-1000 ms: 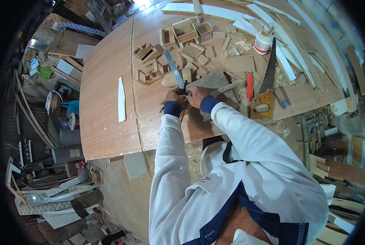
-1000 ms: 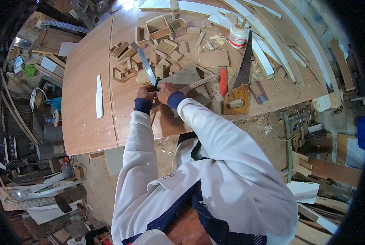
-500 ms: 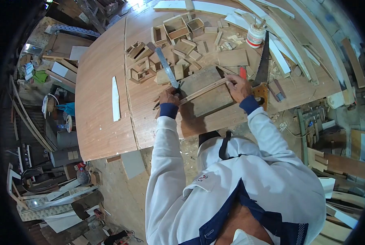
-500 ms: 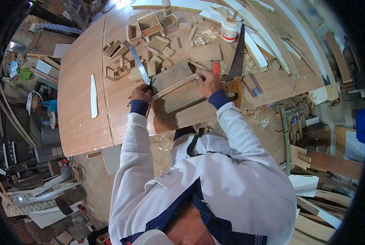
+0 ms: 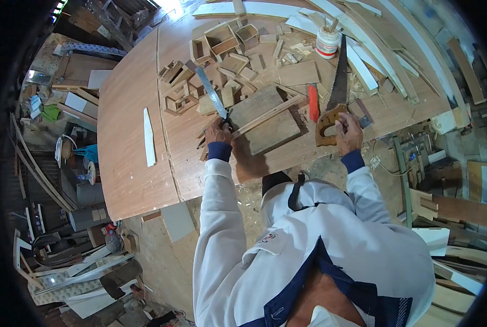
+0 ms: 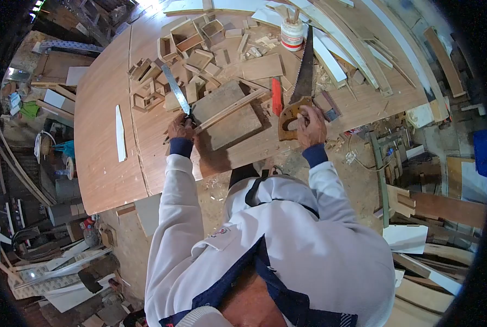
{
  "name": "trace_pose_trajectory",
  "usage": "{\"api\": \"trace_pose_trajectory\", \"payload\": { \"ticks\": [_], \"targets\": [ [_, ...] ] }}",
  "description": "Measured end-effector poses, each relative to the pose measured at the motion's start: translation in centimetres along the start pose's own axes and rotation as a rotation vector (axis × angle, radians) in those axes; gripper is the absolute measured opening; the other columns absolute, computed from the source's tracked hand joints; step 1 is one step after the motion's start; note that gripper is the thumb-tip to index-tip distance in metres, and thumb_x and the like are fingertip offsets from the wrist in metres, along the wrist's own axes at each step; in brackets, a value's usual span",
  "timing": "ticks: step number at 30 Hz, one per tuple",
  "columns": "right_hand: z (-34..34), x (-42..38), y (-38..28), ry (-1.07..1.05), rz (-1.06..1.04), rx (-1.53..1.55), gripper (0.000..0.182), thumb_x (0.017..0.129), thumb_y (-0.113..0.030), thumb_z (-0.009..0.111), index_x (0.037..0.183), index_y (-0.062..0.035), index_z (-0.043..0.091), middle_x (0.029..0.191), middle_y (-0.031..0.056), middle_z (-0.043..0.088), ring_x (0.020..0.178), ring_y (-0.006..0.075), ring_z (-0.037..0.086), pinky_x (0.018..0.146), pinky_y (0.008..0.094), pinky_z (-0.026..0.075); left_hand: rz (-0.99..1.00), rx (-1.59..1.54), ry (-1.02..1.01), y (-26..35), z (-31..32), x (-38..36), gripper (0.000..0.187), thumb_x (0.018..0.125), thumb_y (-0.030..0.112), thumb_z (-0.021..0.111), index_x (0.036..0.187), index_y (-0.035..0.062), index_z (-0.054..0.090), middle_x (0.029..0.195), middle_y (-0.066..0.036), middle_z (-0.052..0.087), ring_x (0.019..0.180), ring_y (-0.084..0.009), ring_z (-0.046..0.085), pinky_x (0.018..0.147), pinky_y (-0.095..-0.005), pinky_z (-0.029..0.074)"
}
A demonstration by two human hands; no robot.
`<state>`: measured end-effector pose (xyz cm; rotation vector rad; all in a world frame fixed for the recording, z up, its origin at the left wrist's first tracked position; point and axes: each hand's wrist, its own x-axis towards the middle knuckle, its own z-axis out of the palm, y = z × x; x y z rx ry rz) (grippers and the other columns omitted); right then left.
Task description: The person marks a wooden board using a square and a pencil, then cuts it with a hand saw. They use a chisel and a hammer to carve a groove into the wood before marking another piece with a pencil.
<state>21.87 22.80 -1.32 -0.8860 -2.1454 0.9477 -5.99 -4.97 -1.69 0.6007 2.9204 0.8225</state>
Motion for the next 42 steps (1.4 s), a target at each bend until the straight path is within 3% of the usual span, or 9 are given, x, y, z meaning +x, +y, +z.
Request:
{"api": "trace_pose_trajectory", "payload": {
  "ticks": [3, 8, 14, 27, 30, 32, 35, 39, 42],
  "targets": [
    [-1.4, -1.6, 1.3, 0.052, -0.034, -0.101, 0.028, 0.084, -0.018, 0.059, 0.108, -0.0042, 0.056, 0.1, 0.0146, 0.057, 0.088, 0.0273, 0.058, 0.077, 0.0374, 0.047, 0.013, -0.043, 0.024, -0.5, 0.5, 0.0, 0.033, 0.079, 0.018, 0.062, 0.109, 0.0061, 0.064, 0.106, -0.019, 0.064, 0.1, -0.0352, 0.059, 0.088, -0.0404, 0.045],
    [-1.8, -3.0, 0.9, -0.074, 0.255, -0.147, 0.043, 0.081, -0.027, 0.062, 0.116, -0.0049, 0.05, 0.106, 0.0153, 0.056, 0.092, 0.0319, 0.057, 0.082, 0.0393, 0.046, 0.043, -0.017, 0.088, -1.0, 1.0, -0.5, 0.034, 0.079, 0.019, 0.062, 0.109, 0.0016, 0.062, 0.103, -0.019, 0.064, 0.095, -0.0331, 0.061, 0.085, -0.0386, 0.047],
    [-2.0, -1.9, 0.3, -0.2, 0.218, -0.43, 0.054, 0.08, -0.031, 0.061, 0.124, -0.004, 0.042, 0.114, 0.0211, 0.053, 0.1, 0.0371, 0.055, 0.088, 0.0435, 0.045, 0.039, 0.037, 0.071, -1.1, 0.7, -0.8, 0.035, 0.08, 0.021, 0.063, 0.107, -0.0015, 0.062, 0.104, -0.02, 0.064, 0.091, -0.0313, 0.062, 0.082, -0.0378, 0.048],
    [-0.5, 0.9, 0.9, -0.295, 0.444, -0.565, 0.047, 0.079, -0.033, 0.058, 0.111, 0.0005, 0.05, 0.111, 0.0265, 0.057, 0.103, 0.0388, 0.056, 0.087, 0.0435, 0.047, 0.045, 0.012, 0.067, -0.5, 0.1, -1.2, 0.037, 0.079, 0.022, 0.064, 0.111, 0.0027, 0.06, 0.107, -0.018, 0.063, 0.101, -0.0338, 0.058, 0.087, -0.0399, 0.045],
    [-0.4, 0.8, 0.8, -0.266, 0.516, -0.512, 0.049, 0.079, -0.034, 0.057, 0.111, 0.0028, 0.049, 0.109, 0.027, 0.058, 0.105, 0.0399, 0.056, 0.087, 0.044, 0.047, 0.064, -0.023, 0.074, -1.2, 0.4, -1.2, 0.033, 0.08, 0.02, 0.063, 0.109, 0.0045, 0.06, 0.104, -0.017, 0.063, 0.098, -0.0326, 0.059, 0.081, -0.0417, 0.046],
    [0.6, 0.3, 3.5, -0.004, 0.502, -0.29, 0.053, 0.079, -0.036, 0.058, 0.111, 0.0046, 0.049, 0.108, 0.0263, 0.058, 0.101, 0.0405, 0.057, 0.086, 0.0436, 0.046, 0.046, -0.026, 0.043, -0.3, -0.5, -1.3, 0.032, 0.08, 0.019, 0.063, 0.108, 0.0052, 0.06, 0.102, -0.017, 0.063, 0.095, -0.0324, 0.059, 0.079, -0.0424, 0.046],
    [1.4, -0.2, 5.1, 0.139, 0.371, -0.057, 0.053, 0.078, -0.036, 0.06, 0.111, 0.0048, 0.05, 0.105, 0.0252, 0.059, 0.096, 0.0411, 0.057, 0.085, 0.0428, 0.046, 0.126, 0.031, 0.1, 1.1, -1.1, -1.4, 0.033, 0.079, 0.021, 0.062, 0.11, 0.0091, 0.059, 0.1, -0.016, 0.063, 0.093, -0.0326, 0.059, 0.079, -0.0443, 0.045],
    [0.7, 0.2, 3.9, 0.095, 0.321, -0.118, 0.047, 0.079, -0.033, 0.06, 0.108, 0.0041, 0.053, 0.104, 0.0244, 0.059, 0.091, 0.0403, 0.057, 0.083, 0.0422, 0.045, 0.346, 0.074, 0.203, 2.8, 1.0, -1.5, 0.034, 0.079, 0.024, 0.061, 0.112, 0.0145, 0.058, 0.107, -0.01, 0.06, 0.102, -0.0293, 0.054, 0.082, -0.0457, 0.042],
    [-0.2, -0.7, 0.9, 0.136, 0.311, -0.034, 0.042, 0.08, -0.029, 0.059, 0.105, 0.004, 0.054, 0.105, 0.0244, 0.058, 0.091, 0.0407, 0.056, 0.082, 0.0422, 0.045, 0.401, 0.123, 0.133, 6.8, 0.9, -3.1, 0.033, 0.081, 0.024, 0.06, 0.112, 0.0147, 0.056, 0.114, -0.007, 0.056, 0.109, -0.0284, 0.049, 0.084, -0.047, 0.04]
  ]
}}
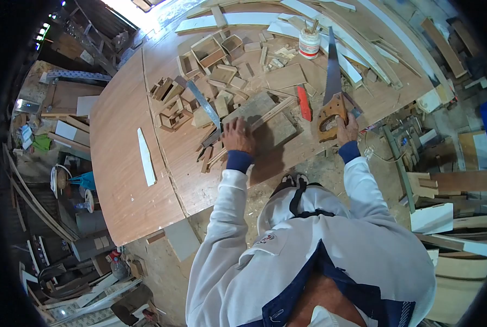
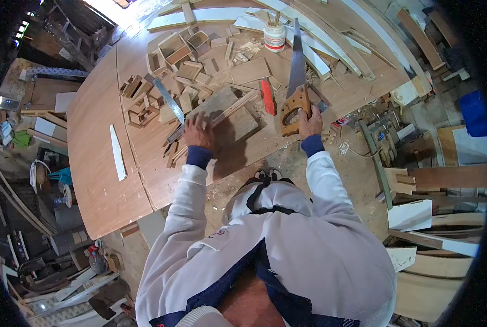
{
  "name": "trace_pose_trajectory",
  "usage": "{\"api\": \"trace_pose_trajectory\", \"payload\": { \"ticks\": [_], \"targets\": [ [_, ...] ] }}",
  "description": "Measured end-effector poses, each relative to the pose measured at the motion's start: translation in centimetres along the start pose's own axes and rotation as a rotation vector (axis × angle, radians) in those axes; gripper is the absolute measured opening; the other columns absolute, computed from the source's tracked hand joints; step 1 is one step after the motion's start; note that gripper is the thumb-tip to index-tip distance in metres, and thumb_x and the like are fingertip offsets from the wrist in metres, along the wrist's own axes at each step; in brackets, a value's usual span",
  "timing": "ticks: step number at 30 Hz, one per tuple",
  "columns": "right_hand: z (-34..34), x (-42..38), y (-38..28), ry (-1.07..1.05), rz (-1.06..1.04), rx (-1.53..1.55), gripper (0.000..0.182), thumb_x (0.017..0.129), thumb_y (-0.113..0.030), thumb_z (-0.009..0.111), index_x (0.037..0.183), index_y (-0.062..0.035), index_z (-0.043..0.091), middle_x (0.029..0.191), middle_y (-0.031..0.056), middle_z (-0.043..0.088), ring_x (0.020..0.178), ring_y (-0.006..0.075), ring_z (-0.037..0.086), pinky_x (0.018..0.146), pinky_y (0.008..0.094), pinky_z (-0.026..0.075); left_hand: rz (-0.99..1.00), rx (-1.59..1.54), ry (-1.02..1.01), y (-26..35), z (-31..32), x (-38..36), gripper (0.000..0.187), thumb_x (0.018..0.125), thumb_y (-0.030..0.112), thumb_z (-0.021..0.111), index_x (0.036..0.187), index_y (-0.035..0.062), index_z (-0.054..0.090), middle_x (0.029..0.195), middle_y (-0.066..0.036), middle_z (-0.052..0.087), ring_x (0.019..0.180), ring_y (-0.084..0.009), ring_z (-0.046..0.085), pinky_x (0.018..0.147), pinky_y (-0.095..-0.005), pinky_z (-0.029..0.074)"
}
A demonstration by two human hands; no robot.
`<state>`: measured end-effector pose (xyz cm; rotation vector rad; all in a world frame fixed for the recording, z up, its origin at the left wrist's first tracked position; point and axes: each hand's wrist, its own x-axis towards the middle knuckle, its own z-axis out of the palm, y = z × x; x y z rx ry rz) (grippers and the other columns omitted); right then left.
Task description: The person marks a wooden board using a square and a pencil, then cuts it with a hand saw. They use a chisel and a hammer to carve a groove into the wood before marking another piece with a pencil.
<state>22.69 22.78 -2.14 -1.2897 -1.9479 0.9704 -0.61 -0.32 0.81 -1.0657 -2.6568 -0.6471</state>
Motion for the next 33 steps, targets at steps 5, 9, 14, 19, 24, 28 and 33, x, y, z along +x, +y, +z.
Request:
{"api": "trace_pose_trajectory", "payload": {
  "ticks": [5, 9, 14, 19, 24, 28, 33],
  "targets": [
    [-2.8, -3.6, -1.8, 0.165, -0.083, 0.214, 0.029, 0.085, -0.015, 0.056, 0.107, 0.003, 0.052, 0.093, 0.0157, 0.06, 0.084, 0.0254, 0.06, 0.076, 0.0339, 0.047, 0.016, -0.026, -0.09, 2.4, 2.3, 0.0, 0.036, 0.081, 0.025, 0.058, 0.116, 0.0144, 0.054, 0.12, -0.008, 0.052, 0.113, -0.03, 0.045, 0.087, -0.0509, 0.036],
    [-6.1, -7.1, -4.4, 0.144, -0.101, 0.437, 0.023, 0.087, -0.006, 0.054, 0.108, 0.002, 0.051, 0.089, 0.0087, 0.059, 0.079, 0.015, 0.059, 0.071, 0.028, 0.048, -0.01, 0.012, -0.032, 2.5, 4.9, -0.5, 0.034, 0.081, 0.024, 0.056, 0.114, 0.0169, 0.055, 0.117, -0.008, 0.051, 0.112, -0.0313, 0.044, 0.087, -0.0543, 0.035],
    [-8.5, -10.9, -6.6, 0.023, -0.085, 0.396, 0.023, 0.086, -0.003, 0.058, 0.107, 0.0012, 0.051, 0.088, 0.0051, 0.059, 0.07, 0.008, 0.056, 0.064, 0.0225, 0.047, -0.018, -0.047, -0.096, 2.8, 5.0, -0.5, 0.034, 0.078, 0.021, 0.058, 0.112, 0.0172, 0.056, 0.116, -0.009, 0.05, 0.112, -0.032, 0.043, 0.088, -0.0546, 0.033],
    [-7.1, -13.6, -7.6, -0.145, 0.04, 0.504, 0.023, 0.085, -0.003, 0.059, 0.107, 0.0012, 0.052, 0.089, 0.006, 0.059, 0.069, 0.0081, 0.055, 0.063, 0.0225, 0.047, -0.041, -0.089, -0.125, 2.9, 5.0, -0.4, 0.033, 0.077, 0.018, 0.058, 0.109, 0.0167, 0.058, 0.115, -0.009, 0.05, 0.112, -0.0329, 0.043, 0.089, -0.0554, 0.033],
    [-5.3, -15.0, -6.1, -0.221, 0.103, 0.483, 0.024, 0.085, -0.003, 0.059, 0.107, 0.0015, 0.051, 0.088, 0.0062, 0.059, 0.065, 0.0074, 0.054, 0.058, 0.0213, 0.044, 0.011, -0.038, -0.13, 3.4, 5.6, -0.7, 0.049, 0.069, 0.018, 0.062, 0.117, 0.015, 0.052, 0.117, -0.011, 0.048, 0.111, -0.0347, 0.042, 0.09, -0.0539, 0.033],
    [-4.0, -15.4, -4.5, -0.242, 0.127, 0.497, 0.023, 0.084, -0.002, 0.059, 0.105, 0.0017, 0.051, 0.084, 0.0058, 0.058, 0.064, 0.0075, 0.053, 0.055, 0.0217, 0.043, 0.021, -0.086, -0.108, 3.9, 5.6, -0.4, 0.056, 0.066, 0.018, 0.064, 0.12, 0.0143, 0.049, 0.119, -0.012, 0.045, 0.112, -0.0346, 0.041, 0.091, -0.0526, 0.033],
    [-3.7, -15.5, -2.5, -0.267, 0.14, 0.42, 0.026, 0.083, -0.001, 0.06, 0.107, 0.0014, 0.051, 0.088, 0.0079, 0.06, 0.076, 0.0115, 0.058, 0.067, 0.0242, 0.047, 0.005, -0.151, -0.101, 3.5, 6.2, -0.4, 0.051, 0.061, 0.021, 0.07, 0.11, 0.0139, 0.055, 0.116, -0.012, 0.047, 0.111, -0.0332, 0.041, 0.092, -0.0499, 0.034]
  ]
}}
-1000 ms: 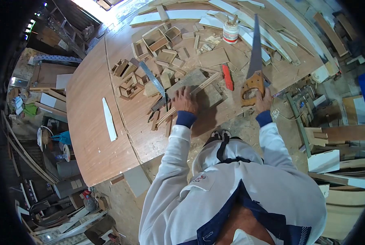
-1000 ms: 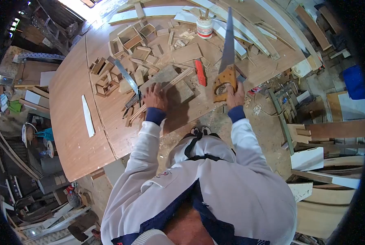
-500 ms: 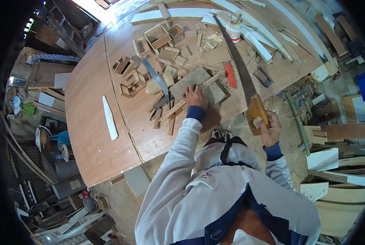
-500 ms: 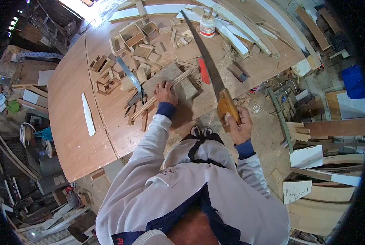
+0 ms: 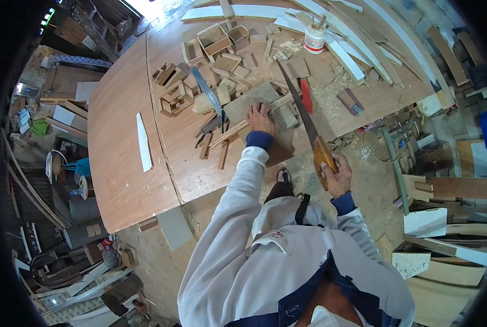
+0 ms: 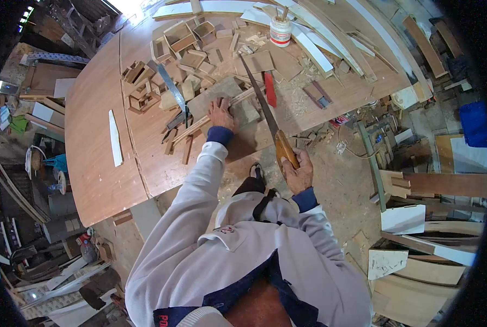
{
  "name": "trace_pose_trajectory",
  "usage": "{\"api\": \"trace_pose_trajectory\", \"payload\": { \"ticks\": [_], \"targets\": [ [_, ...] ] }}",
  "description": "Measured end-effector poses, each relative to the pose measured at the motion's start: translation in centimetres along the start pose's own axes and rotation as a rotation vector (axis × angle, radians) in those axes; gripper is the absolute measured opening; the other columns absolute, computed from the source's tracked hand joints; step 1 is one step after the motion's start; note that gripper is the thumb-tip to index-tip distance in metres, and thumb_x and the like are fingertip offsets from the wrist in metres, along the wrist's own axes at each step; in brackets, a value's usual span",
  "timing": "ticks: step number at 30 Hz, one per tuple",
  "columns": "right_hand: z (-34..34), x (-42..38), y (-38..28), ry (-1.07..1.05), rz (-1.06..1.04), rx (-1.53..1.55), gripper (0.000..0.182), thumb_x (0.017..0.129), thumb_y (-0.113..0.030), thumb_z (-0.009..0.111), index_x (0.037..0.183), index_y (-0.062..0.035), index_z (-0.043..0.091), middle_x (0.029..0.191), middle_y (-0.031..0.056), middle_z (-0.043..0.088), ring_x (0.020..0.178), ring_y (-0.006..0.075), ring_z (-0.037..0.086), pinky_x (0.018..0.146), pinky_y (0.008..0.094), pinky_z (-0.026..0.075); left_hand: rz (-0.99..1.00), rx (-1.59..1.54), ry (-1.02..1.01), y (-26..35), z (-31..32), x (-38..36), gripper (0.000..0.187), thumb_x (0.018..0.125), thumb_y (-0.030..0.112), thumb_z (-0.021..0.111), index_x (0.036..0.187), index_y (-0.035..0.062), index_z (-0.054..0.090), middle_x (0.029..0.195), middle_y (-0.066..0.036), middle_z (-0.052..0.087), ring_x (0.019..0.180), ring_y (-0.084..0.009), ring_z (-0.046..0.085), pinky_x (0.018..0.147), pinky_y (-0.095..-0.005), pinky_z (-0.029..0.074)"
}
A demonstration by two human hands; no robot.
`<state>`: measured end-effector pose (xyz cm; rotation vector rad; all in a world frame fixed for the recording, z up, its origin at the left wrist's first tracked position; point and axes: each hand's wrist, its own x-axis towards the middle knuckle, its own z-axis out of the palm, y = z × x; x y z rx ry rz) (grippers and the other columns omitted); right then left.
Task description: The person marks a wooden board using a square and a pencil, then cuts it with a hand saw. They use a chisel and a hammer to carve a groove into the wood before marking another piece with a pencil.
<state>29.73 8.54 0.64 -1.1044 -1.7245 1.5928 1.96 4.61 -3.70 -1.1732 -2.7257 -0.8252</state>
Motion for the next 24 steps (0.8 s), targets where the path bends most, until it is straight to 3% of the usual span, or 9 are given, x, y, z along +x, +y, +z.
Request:
{"api": "trace_pose_trajectory", "payload": {
  "ticks": [4, 9, 16, 18, 24],
  "targets": [
    [-0.7, -0.7, -1.4, -0.039, 0.022, 0.081, 0.033, 0.081, 0.0, 0.06, 0.112, 0.0008, 0.05, 0.092, 0.0079, 0.06, 0.081, 0.0129, 0.058, 0.072, 0.0255, 0.047, 0.009, -0.048, 0.057, -0.8, 0.8, 0.1, 0.054, 0.061, 0.017, 0.066, 0.113, 0.0111, 0.054, 0.118, -0.015, 0.045, 0.111, -0.0354, 0.04, 0.091, -0.0499, 0.034],
    [-1.8, -1.8, -2.9, -0.21, -0.198, 0.007, 0.051, 0.08, 0.003, 0.056, 0.129, -0.0006, 0.044, 0.096, 0.0071, 0.06, 0.085, 0.0123, 0.057, 0.078, 0.0246, 0.047, 0.012, -0.002, -0.001, -0.2, -0.3, -0.1, 0.055, 0.062, 0.019, 0.067, 0.114, 0.0082, 0.053, 0.119, -0.015, 0.046, 0.113, -0.0375, 0.039, 0.093, -0.0496, 0.033],
    [-1.9, -1.1, -2.1, -0.194, -0.271, -0.114, 0.049, 0.086, -0.007, 0.055, 0.133, -0.0022, 0.042, 0.102, 0.009, 0.061, 0.088, 0.0127, 0.058, 0.079, 0.0259, 0.048, -0.027, -0.016, 0.039, -0.3, 0.4, 0.0, 0.049, 0.066, 0.021, 0.066, 0.112, 0.0097, 0.054, 0.125, -0.017, 0.044, 0.116, -0.0392, 0.037, 0.096, -0.051, 0.031],
    [-2.1, -0.7, -1.8, -0.17, -0.211, -0.042, 0.049, 0.088, -0.013, 0.056, 0.134, -0.0031, 0.042, 0.107, 0.0118, 0.062, 0.091, 0.0145, 0.06, 0.079, 0.0283, 0.048, -0.055, -0.023, 0.049, 0.0, 0.3, 0.2, 0.046, 0.07, 0.022, 0.064, 0.113, 0.0104, 0.054, 0.127, -0.017, 0.043, 0.116, -0.0397, 0.037, 0.096, -0.0521, 0.031],
    [-3.7, -0.2, -2.2, -0.242, -0.058, -0.107, 0.05, 0.087, -0.012, 0.057, 0.134, -0.0037, 0.042, 0.119, 0.018, 0.058, 0.101, 0.0216, 0.059, 0.086, 0.0309, 0.047, -0.063, 0.005, -0.009, 0.2, -0.2, 0.3, 0.044, 0.072, 0.024, 0.063, 0.113, 0.0107, 0.055, 0.127, -0.017, 0.043, 0.115, -0.0392, 0.038, 0.095, -0.0544, 0.032]
  ]
}}
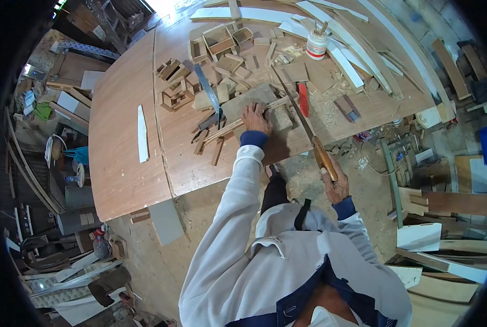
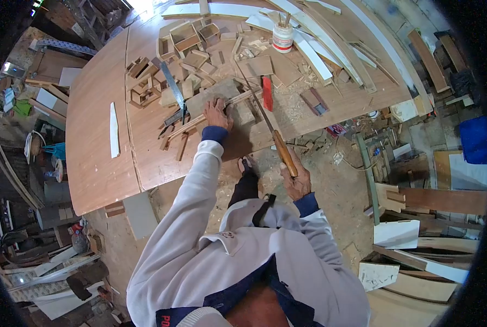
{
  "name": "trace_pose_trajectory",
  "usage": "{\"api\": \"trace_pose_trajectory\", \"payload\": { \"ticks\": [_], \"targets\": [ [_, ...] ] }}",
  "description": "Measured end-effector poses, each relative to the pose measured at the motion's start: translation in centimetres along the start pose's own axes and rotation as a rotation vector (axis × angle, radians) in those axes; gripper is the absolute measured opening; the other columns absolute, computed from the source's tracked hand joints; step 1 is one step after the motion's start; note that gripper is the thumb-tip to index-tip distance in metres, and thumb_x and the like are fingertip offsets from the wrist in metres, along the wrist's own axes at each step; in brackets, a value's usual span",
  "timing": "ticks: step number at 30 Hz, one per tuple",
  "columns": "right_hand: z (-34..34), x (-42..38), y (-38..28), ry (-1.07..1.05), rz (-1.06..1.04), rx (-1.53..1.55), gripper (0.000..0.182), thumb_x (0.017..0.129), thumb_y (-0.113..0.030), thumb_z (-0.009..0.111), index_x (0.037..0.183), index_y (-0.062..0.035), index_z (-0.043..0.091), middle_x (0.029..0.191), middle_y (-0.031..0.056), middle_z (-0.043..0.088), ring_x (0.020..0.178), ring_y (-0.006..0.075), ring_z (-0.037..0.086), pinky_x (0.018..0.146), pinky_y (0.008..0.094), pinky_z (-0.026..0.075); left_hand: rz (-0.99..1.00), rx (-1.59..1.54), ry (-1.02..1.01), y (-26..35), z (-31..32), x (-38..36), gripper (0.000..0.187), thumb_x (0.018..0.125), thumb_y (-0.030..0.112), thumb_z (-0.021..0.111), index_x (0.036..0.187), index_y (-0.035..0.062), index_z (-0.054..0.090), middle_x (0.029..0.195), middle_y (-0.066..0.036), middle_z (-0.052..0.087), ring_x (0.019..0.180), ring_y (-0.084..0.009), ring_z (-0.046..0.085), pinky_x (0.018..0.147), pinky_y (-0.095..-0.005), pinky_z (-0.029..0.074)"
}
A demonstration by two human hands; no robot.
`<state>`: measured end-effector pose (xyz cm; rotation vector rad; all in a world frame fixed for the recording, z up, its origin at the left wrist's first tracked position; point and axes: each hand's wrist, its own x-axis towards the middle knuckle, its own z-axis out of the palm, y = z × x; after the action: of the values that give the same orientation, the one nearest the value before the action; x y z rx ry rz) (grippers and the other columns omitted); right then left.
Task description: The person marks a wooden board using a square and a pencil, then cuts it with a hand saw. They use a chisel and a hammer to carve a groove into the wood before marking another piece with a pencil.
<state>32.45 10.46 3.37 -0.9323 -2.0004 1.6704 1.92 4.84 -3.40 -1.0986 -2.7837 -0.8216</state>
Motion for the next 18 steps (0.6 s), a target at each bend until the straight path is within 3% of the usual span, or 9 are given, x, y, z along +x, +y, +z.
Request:
{"api": "trace_pose_trajectory", "payload": {
  "ticks": [1, 3, 4, 6, 9, 13, 15, 18],
  "targets": [
    [-0.1, 0.0, 0.2, 0.001, 0.01, -0.002, 0.05, 0.087, -0.012, 0.057, 0.134, -0.0037, 0.042, 0.119, 0.018, 0.058, 0.101, 0.0216, 0.059, 0.086, 0.0309, 0.047, -0.002, -0.003, -0.01, -0.1, 0.1, -0.2, 0.044, 0.072, 0.024, 0.063, 0.113, 0.0107, 0.055, 0.127, -0.017, 0.043, 0.115, -0.0392, 0.038, 0.095, -0.0544, 0.032],
    [-0.2, 0.5, 0.6, 0.033, -0.294, -0.212, 0.052, 0.086, -0.01, 0.059, 0.134, -0.0045, 0.042, 0.12, 0.0188, 0.057, 0.102, 0.0244, 0.06, 0.086, 0.0312, 0.047, 0.044, 0.01, 0.009, -0.4, 0.3, -0.3, 0.042, 0.071, 0.024, 0.064, 0.11, 0.0118, 0.056, 0.124, -0.016, 0.044, 0.114, -0.0383, 0.039, 0.092, -0.0539, 0.033],
    [-0.2, 0.5, 0.5, 0.041, -0.281, -0.214, 0.052, 0.086, -0.01, 0.059, 0.134, -0.0045, 0.042, 0.12, 0.0188, 0.057, 0.102, 0.0244, 0.06, 0.086, 0.0312, 0.047, 0.048, 0.006, -0.005, -0.6, 0.7, -0.4, 0.042, 0.071, 0.024, 0.064, 0.11, 0.0118, 0.056, 0.124, -0.016, 0.044, 0.114, -0.0383, 0.039, 0.092, -0.0539, 0.033],
    [0.2, 1.0, 0.3, 0.072, -0.368, -0.215, 0.055, 0.082, -0.008, 0.061, 0.134, -0.005, 0.042, 0.12, 0.0195, 0.057, 0.101, 0.0259, 0.061, 0.085, 0.0321, 0.048, 0.024, 0.117, 0.005, -0.8, 1.1, 0.0, 0.066, 0.056, 0.029, 0.078, 0.115, 0.015, 0.052, 0.121, -0.011, 0.044, 0.115, -0.0333, 0.039, 0.093, -0.0491, 0.032],
    [0.9, 0.9, 0.6, 0.11, -0.27, -0.178, 0.054, 0.079, -0.004, 0.061, 0.131, -0.0044, 0.046, 0.118, 0.0195, 0.058, 0.098, 0.0263, 0.062, 0.083, 0.0322, 0.049, 0.024, 0.119, -0.001, -0.7, 1.1, 0.0, 0.062, 0.056, 0.025, 0.076, 0.113, 0.0144, 0.053, 0.12, -0.011, 0.045, 0.113, -0.0338, 0.039, 0.093, -0.0484, 0.032],
    [1.3, 0.7, 0.0, 0.172, -0.289, -0.157, 0.052, 0.077, -0.001, 0.061, 0.127, -0.0018, 0.049, 0.112, 0.02, 0.061, 0.093, 0.0248, 0.065, 0.079, 0.0308, 0.05, 0.035, 0.113, -0.036, -0.7, 1.2, 0.0, 0.057, 0.059, 0.021, 0.07, 0.112, 0.0142, 0.051, 0.121, -0.013, 0.042, 0.114, -0.0351, 0.038, 0.091, -0.051, 0.034],
    [1.2, 0.5, -0.5, 0.164, -0.196, -0.109, 0.048, 0.076, 0.0, 0.062, 0.124, 0.0013, 0.052, 0.108, 0.02, 0.063, 0.089, 0.0243, 0.067, 0.077, 0.0297, 0.051, 0.077, 0.132, 0.039, -0.6, 1.7, 0.1, 0.06, 0.056, 0.02, 0.071, 0.112, 0.0142, 0.051, 0.12, -0.012, 0.042, 0.113, -0.0353, 0.039, 0.091, -0.0511, 0.034],
    [1.3, 0.1, -0.3, 0.19, -0.283, -0.119, 0.047, 0.077, 0.0, 0.062, 0.123, 0.0033, 0.052, 0.107, 0.0203, 0.064, 0.09, 0.0236, 0.067, 0.076, 0.029, 0.051, 0.024, 0.12, -0.057, -0.3, 1.8, 0.7, 0.063, 0.055, 0.018, 0.07, 0.115, 0.0145, 0.051, 0.12, -0.012, 0.042, 0.112, -0.0354, 0.039, 0.093, -0.0514, 0.032]
  ]
}}
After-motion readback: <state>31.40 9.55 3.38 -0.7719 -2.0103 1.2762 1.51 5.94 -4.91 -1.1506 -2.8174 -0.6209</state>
